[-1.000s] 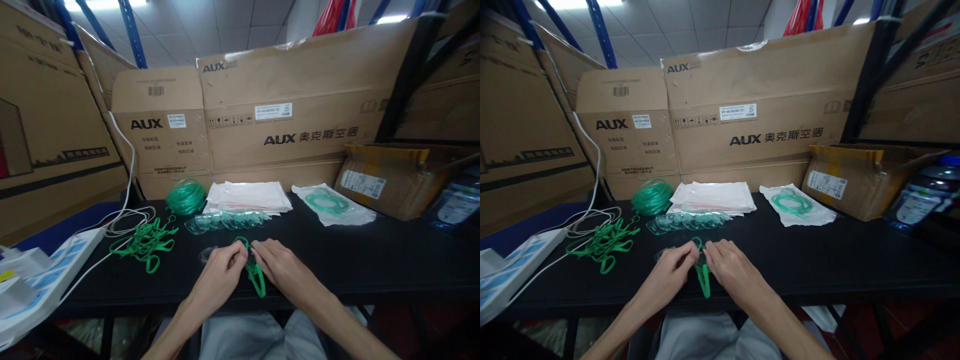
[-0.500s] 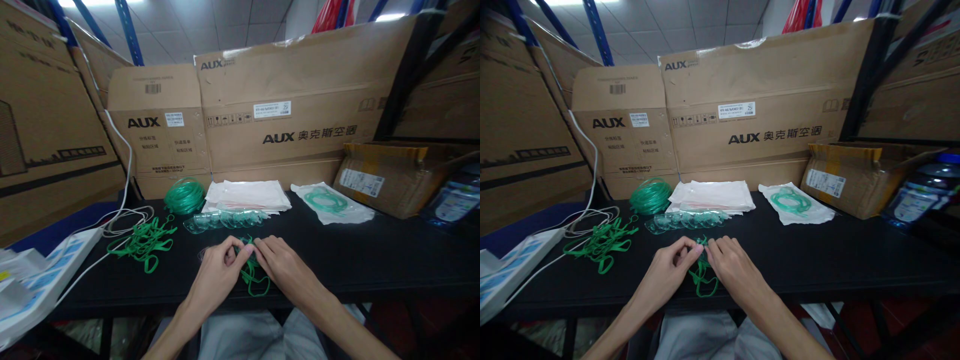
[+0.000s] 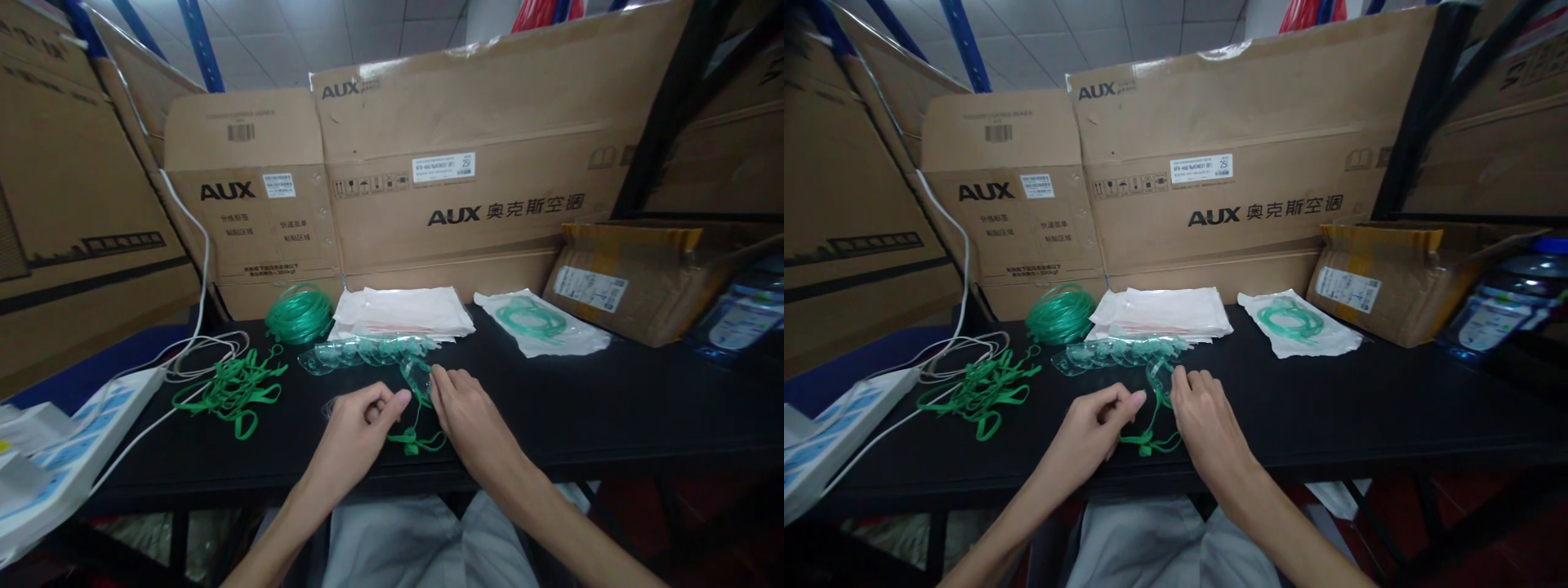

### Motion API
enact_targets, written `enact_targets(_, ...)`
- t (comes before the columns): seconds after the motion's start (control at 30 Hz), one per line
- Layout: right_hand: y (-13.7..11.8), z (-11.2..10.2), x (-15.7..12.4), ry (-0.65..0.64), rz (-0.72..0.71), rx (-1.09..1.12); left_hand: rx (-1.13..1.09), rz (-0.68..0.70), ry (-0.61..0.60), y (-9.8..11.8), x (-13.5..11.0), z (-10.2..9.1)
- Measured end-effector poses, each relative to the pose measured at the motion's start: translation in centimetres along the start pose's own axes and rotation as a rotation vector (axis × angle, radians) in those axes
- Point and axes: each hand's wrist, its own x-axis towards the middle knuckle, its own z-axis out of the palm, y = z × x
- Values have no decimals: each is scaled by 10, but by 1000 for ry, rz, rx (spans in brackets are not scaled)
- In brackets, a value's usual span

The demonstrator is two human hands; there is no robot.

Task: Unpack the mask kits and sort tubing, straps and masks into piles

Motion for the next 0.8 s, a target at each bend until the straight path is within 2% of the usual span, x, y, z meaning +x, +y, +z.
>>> enact_targets(0.1,-2,-2,0,11,-7,-5,-4,-39,-81,0,3,1)
enact_targets(0.23,-5,-7,-1,53,-69,52,67,55,-99,1,1,4)
enact_targets(0.4,-3,-11,0,91,-23,313,28,28,-105,-1,0,4)
enact_targets(0.6,1,-20,3,-60,42,705,-100,-31,-141,-6,2,2)
enact_targets(0.8,3,-24,4,-110,122,912,-81,-38,-155,-6,2,1)
